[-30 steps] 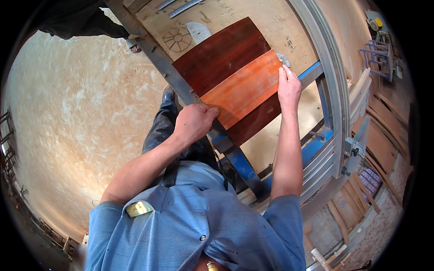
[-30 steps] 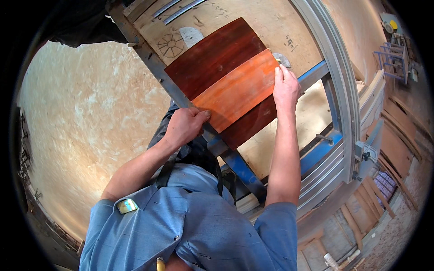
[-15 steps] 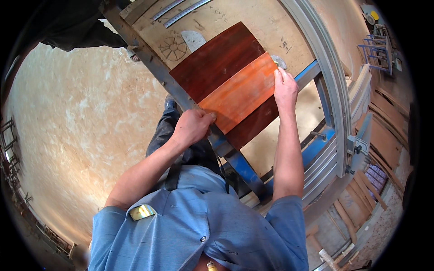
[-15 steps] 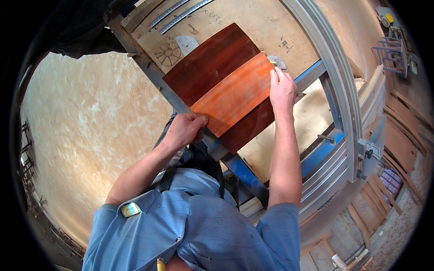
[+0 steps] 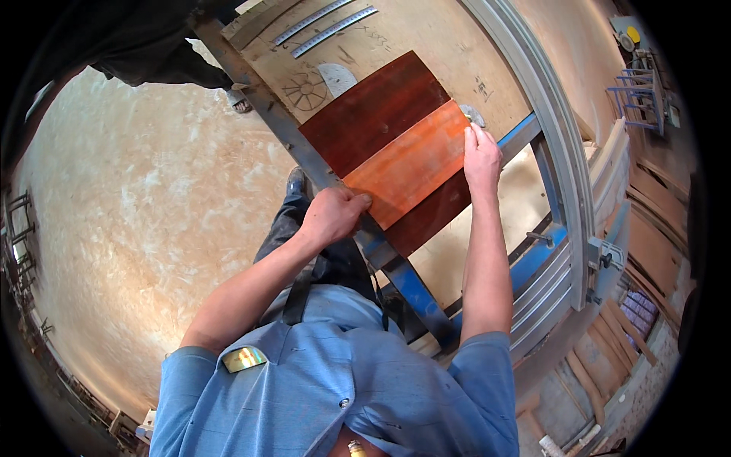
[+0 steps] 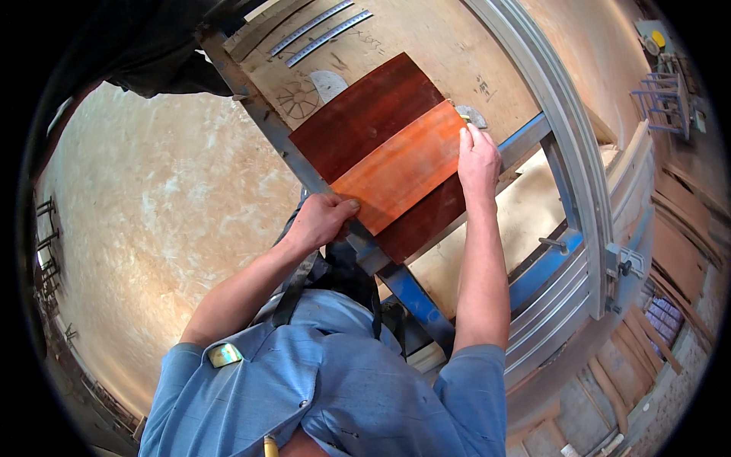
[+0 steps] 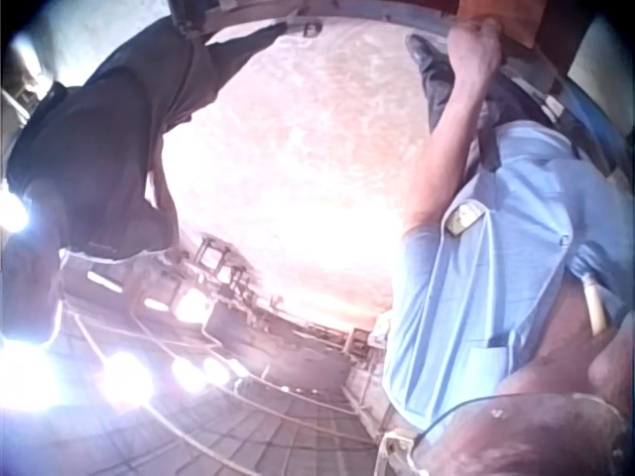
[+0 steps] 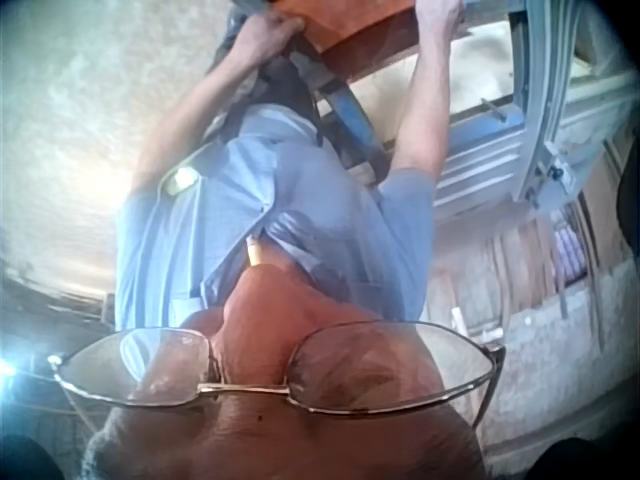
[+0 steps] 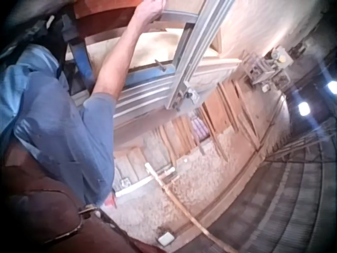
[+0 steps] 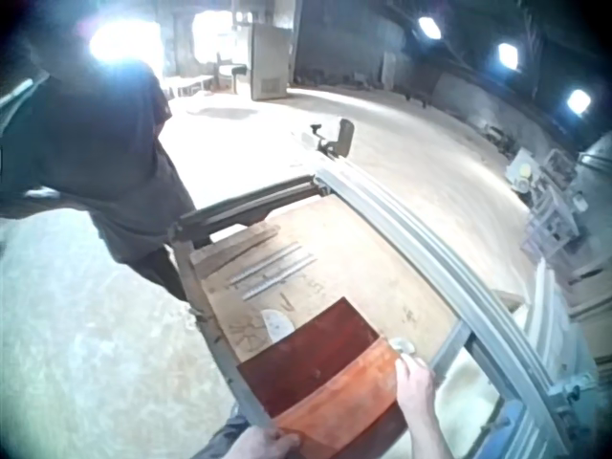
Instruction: The person handles small wooden pieces, using a hammer to tap them into a wooden frame on a workbench. They also move between workstations, picking up and placing down wood pieces and tools.
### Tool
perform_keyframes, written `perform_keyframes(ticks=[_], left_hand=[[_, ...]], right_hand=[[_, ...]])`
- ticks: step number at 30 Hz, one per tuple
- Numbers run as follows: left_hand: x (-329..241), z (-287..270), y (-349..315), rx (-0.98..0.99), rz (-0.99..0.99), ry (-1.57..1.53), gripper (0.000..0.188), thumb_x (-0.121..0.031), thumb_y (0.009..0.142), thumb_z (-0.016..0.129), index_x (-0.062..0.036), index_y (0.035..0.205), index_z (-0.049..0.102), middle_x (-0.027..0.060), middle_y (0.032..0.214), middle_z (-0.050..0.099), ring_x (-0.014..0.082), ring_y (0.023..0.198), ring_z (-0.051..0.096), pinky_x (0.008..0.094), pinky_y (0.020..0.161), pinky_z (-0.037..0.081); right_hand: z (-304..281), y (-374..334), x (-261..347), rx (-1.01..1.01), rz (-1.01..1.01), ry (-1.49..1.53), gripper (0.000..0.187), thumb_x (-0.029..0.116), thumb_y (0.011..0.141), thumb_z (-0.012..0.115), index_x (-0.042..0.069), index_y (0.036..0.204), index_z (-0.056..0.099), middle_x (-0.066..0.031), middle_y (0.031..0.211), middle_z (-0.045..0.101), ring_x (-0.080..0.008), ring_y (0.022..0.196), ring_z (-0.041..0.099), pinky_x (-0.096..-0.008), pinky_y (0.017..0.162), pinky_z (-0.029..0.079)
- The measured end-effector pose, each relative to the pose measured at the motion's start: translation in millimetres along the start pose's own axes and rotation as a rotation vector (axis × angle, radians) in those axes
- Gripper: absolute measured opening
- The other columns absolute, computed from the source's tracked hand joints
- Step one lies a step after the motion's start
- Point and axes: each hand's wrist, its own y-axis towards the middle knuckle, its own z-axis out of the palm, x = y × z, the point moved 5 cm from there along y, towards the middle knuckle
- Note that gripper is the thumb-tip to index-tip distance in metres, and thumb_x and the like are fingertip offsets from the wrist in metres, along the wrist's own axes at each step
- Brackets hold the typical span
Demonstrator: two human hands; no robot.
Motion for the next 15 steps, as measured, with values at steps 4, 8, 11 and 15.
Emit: perform_keyframes(ticks=[4, 8, 11, 15], left_hand=[[-6.5, -2.3, -4.2, -0.013, -0.004, 0.08, 0.041, -0.032, 0.094, 0.058, 0.0012, 0.069, 0.062, 0.0049, 0.056, 0.055, 0.0129, 0.051, 0.054, 0.0304, 0.051, 0.044], [-7.0, -3.1, -4.7, -0.02, -0.003, 0.107, 0.042, -0.035, 0.093, 0.058, 0.0002, 0.07, 0.063, 0.0052, 0.055, 0.057, 0.0134, 0.052, 0.056, 0.0308, 0.053, 0.045], [-8.0, -3.5, -4.9, -0.016, 0.019, 0.124, 0.043, -0.037, 0.093, 0.058, 0.0, 0.072, 0.065, 0.0057, 0.056, 0.059, 0.0141, 0.053, 0.057, 0.0312, 0.054, 0.046], [-3.6, -4.1, -3.2, -0.011, 0.04, 0.151, 0.045, -0.042, 0.09, 0.054, -0.0007, 0.081, 0.07, 0.0122, 0.063, 0.065, 0.0275, 0.066, 0.067, 0.0395, 0.068, 0.052]], right_hand=[[1.4, -0.9, -1.2, -0.009, 0.006, 0.014, 0.032, 0.025, 0.096, 0.057, -0.002, 0.109, 0.068, -0.0195, 0.101, 0.067, -0.0365, 0.094, 0.064, -0.0422, 0.084, 0.05], [1.2, -1.1, 1.8, -0.022, 0.023, 0.008, 0.031, 0.024, 0.096, 0.057, -0.001, 0.109, 0.068, -0.0193, 0.101, 0.068, -0.0364, 0.094, 0.064, -0.0425, 0.084, 0.05], [1.4, -2.3, 2.8, -0.045, 0.014, -0.009, 0.031, 0.025, 0.096, 0.057, -0.001, 0.109, 0.068, -0.019, 0.101, 0.068, -0.0364, 0.094, 0.064, -0.0427, 0.084, 0.05], [4.4, -4.2, 1.9, -0.068, -0.006, -0.054, 0.032, 0.026, 0.097, 0.055, -0.001, 0.109, 0.067, -0.0197, 0.1, 0.067, -0.0368, 0.094, 0.064, -0.0435, 0.084, 0.05]])
